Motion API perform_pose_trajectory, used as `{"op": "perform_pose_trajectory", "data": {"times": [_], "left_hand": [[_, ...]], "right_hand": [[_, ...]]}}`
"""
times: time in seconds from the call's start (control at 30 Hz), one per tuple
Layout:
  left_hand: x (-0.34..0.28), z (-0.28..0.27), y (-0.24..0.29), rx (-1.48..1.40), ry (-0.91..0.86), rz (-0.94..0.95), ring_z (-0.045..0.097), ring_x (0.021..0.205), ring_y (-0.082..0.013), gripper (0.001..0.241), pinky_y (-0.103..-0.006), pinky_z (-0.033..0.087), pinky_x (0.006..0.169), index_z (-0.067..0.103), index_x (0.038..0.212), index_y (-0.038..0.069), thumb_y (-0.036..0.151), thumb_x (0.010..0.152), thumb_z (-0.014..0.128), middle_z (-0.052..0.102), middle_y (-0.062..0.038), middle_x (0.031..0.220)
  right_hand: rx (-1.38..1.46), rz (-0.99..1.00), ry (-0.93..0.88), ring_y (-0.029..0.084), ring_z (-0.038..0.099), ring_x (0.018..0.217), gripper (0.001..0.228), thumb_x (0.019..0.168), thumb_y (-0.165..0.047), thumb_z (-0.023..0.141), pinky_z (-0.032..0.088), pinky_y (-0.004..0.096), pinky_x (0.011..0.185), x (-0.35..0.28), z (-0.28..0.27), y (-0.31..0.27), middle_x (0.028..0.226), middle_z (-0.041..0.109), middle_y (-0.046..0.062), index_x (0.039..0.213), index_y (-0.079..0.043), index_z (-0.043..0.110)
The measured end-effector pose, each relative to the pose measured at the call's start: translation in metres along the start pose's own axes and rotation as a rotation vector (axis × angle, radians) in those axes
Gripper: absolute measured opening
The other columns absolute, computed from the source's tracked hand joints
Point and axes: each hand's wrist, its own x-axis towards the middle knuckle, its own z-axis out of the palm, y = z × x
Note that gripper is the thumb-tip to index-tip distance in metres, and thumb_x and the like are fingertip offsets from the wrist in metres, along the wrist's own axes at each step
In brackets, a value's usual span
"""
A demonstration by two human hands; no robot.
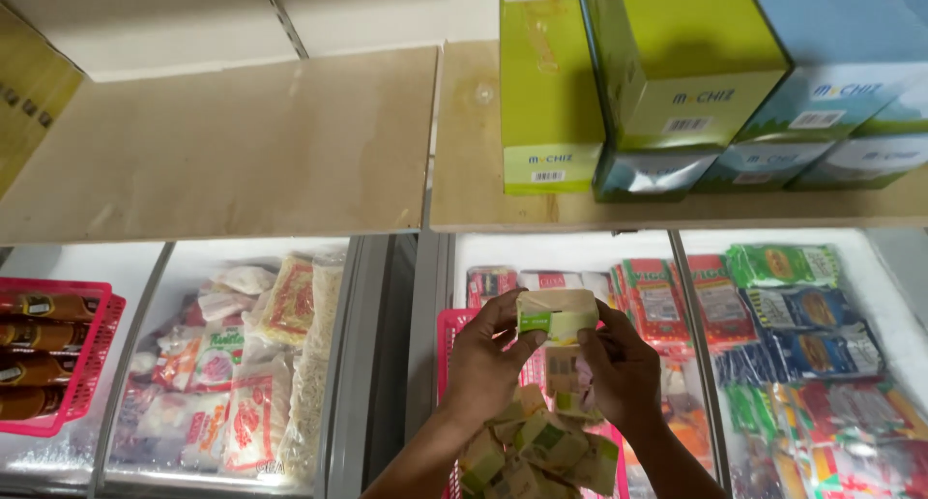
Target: The person is stocking boxes of cheese from a plastic basket onto a shelf in a grocery store.
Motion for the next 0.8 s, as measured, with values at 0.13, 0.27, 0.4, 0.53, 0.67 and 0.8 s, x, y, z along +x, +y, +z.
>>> {"op": "perform_pose_trajectory", "data": {"times": [0.13, 0.27, 0.4, 0.53, 0.67, 0.8], "left_hand": [[0.005, -0.005, 0.036, -0.003, 0.009, 0.076, 0.071, 0.105, -0.0131, 0.05, -0.0296, 0.061, 0.091, 0.061, 0.134, 0.006, 0.002, 0.087, 0.077, 0.076, -0.007, 0.113], [0.01, -0.008, 0.06, 0.002, 0.037, 0.118, 0.072, 0.103, -0.0139, 0.048, -0.0291, 0.062, 0.092, 0.064, 0.132, 0.004, 0.001, 0.086, 0.078, 0.077, -0.006, 0.111], [0.02, -0.007, 0.076, -0.11, 0.093, 0.136, 0.069, 0.104, -0.0166, 0.051, -0.0317, 0.065, 0.086, 0.065, 0.129, 0.004, -0.003, 0.081, 0.079, 0.061, -0.004, 0.117], [0.027, -0.007, 0.103, -0.066, 0.081, 0.189, 0.065, 0.107, -0.0162, 0.055, -0.0305, 0.066, 0.091, 0.067, 0.134, 0.007, -0.003, 0.082, 0.081, 0.059, -0.006, 0.115], [0.039, -0.006, 0.117, -0.106, 0.095, 0.298, 0.066, 0.11, -0.0157, 0.055, -0.0331, 0.062, 0.088, 0.069, 0.131, 0.006, -0.005, 0.079, 0.08, 0.062, -0.007, 0.115], [0.051, -0.007, 0.141, -0.123, 0.164, 0.337, 0.073, 0.103, -0.0169, 0.058, -0.0279, 0.063, 0.082, 0.068, 0.132, 0.008, -0.003, 0.077, 0.082, 0.07, -0.005, 0.114]], "right_hand": [[-0.21, -0.116, 0.0, 0.002, 0.054, 0.066, 0.047, 0.095, -0.008, 0.067, 0.047, 0.021, 0.059, 0.015, 0.009, -0.042, 0.075, 0.064, -0.002, 0.142, -0.01, 0.061], [-0.056, -0.127, 0.026, 0.006, 0.053, 0.06, 0.045, 0.096, -0.006, 0.064, 0.046, 0.024, 0.054, 0.031, 0.01, -0.05, 0.069, 0.059, 0.001, 0.141, -0.008, 0.063], [0.001, -0.073, 0.115, 0.011, 0.053, 0.054, 0.049, 0.094, -0.002, 0.06, 0.046, 0.028, 0.049, 0.037, 0.019, -0.082, 0.065, 0.056, 0.006, 0.142, -0.01, 0.062], [0.119, -0.187, 0.034, 0.01, 0.059, 0.06, 0.051, 0.089, 0.003, 0.06, 0.052, 0.028, 0.053, 0.048, 0.026, -0.078, 0.071, 0.064, 0.006, 0.139, -0.007, 0.06], [0.046, -0.19, 0.133, 0.012, 0.065, 0.062, 0.057, 0.084, 0.003, 0.065, 0.054, 0.028, 0.055, 0.058, 0.03, -0.082, 0.074, 0.068, 0.009, 0.14, -0.007, 0.057], [-0.198, -0.384, 0.167, 0.011, 0.068, 0.063, 0.047, 0.085, -0.001, 0.065, 0.056, 0.026, 0.058, 0.065, 0.029, -0.107, 0.093, 0.075, 0.009, 0.132, -0.005, 0.066]]}}
